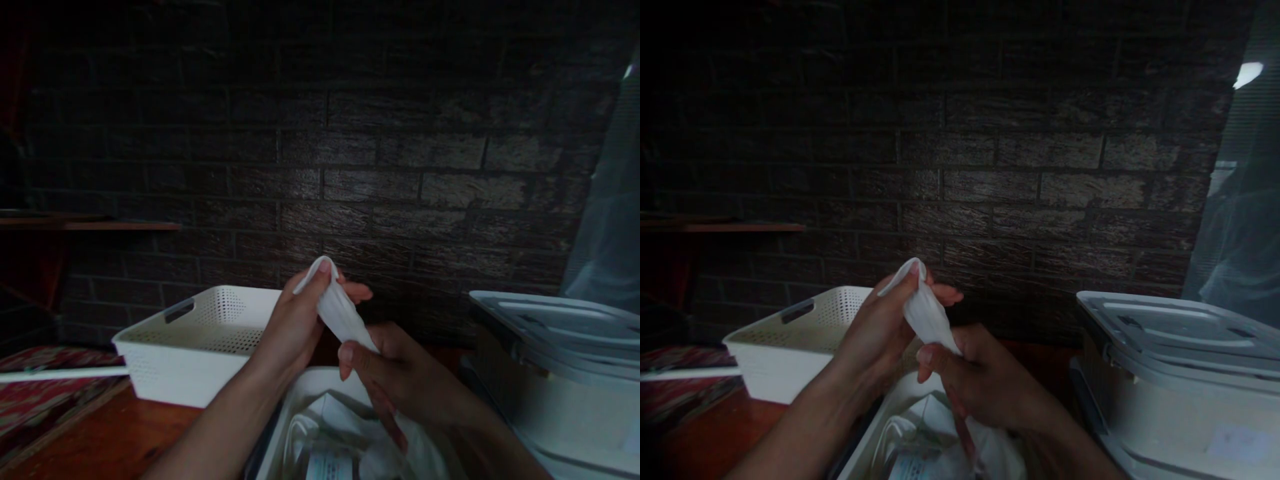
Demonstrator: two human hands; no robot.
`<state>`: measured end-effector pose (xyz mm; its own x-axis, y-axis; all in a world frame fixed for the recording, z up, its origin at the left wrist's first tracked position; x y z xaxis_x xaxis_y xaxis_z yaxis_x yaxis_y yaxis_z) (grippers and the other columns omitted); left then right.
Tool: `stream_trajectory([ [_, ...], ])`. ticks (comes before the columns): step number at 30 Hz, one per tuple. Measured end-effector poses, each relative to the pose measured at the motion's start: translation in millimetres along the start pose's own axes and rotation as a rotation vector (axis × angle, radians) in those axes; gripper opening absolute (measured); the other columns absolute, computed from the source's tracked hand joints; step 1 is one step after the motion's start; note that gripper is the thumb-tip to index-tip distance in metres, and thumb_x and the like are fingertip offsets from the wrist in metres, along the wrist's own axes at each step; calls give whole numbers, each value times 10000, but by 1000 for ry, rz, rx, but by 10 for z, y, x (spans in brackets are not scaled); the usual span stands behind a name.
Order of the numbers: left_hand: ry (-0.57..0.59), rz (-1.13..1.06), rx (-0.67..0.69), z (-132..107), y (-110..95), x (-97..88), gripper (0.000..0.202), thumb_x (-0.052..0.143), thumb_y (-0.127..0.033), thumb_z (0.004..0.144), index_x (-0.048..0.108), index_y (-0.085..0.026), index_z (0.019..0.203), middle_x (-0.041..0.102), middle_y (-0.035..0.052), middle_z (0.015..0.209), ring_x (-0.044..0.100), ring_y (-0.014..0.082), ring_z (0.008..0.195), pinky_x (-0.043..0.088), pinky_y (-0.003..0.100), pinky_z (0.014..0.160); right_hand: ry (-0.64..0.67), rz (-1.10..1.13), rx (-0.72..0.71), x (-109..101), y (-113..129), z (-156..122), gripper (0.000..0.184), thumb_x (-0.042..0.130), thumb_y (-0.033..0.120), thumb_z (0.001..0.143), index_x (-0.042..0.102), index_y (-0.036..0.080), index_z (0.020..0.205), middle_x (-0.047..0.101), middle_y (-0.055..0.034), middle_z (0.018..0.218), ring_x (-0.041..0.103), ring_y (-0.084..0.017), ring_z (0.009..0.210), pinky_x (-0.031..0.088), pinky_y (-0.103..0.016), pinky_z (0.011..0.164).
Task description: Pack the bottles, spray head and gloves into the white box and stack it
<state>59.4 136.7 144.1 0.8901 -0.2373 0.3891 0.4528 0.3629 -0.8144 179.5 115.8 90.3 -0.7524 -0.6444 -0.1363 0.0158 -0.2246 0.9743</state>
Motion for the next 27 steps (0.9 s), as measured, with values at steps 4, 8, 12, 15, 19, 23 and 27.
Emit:
stream_trajectory([
  [4,-113,-79,70,170,-144,-222,202,630,-316,1029,642,-172,888,824,86,812,816,221,792,644,301,775,-2,-81,60,10,-30,-9,385,563,542,1050,654,188,928,516,91,428,417,-74,275,309,-136,267],
  [8,-189,-102,97,349,-195,-427,199,591,-251,1041,643,-156,875,823,106,853,820,218,795,642,305,787,-5,-147,128,22,-29,-30,405,546,581,1045,623,205,914,469,106,432,354,-58,278,275,-129,256],
  [12,-241,-112,119,464,-202,-577,202,554,-240,1056,640,-156,894,817,113,871,819,218,813,640,304,777,-30,-224,166,-7,-57,-45,407,524,592,1048,608,220,905,435,111,451,328,-58,300,273,-130,254],
  [15,-282,-119,139,509,-217,-663,195,549,-226,1056,641,-152,901,812,104,875,816,211,814,638,303,781,-72,-289,171,-55,-95,-44,378,503,561,1061,611,230,914,404,108,464,352,-75,327,293,-138,260],
  [19,-316,-118,161,546,-240,-734,187,549,-239,1058,641,-153,919,809,100,879,812,205,809,641,307,782,-114,-393,165,-104,-113,-49,397,471,565,1068,628,234,913,381,100,483,340,-81,329,240,-146,251],
  [23,-323,-112,163,576,-283,-784,194,536,-242,1066,634,-154,923,815,101,879,816,211,792,646,316,756,-102,-476,166,-158,-55,-129,405,484,568,1063,660,226,938,452,85,495,419,-87,323,260,-159,275],
  [27,-280,-76,112,554,-319,-739,207,572,-263,1050,654,-147,899,831,131,924,821,238,804,649,336,753,2,-579,300,-250,-12,-319,453,572,614,1011,698,199,880,597,40,559,503,-97,387,344,-184,350],
])
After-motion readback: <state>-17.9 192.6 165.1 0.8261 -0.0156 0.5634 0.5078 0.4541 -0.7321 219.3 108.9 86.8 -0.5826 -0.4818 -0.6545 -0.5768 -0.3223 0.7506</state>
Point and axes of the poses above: each hand's wrist, its own z-axis towards the middle knuckle, its own x-axis out of the palm, y = z × x, the point moved 6 cm from there along z, towards the middle knuckle
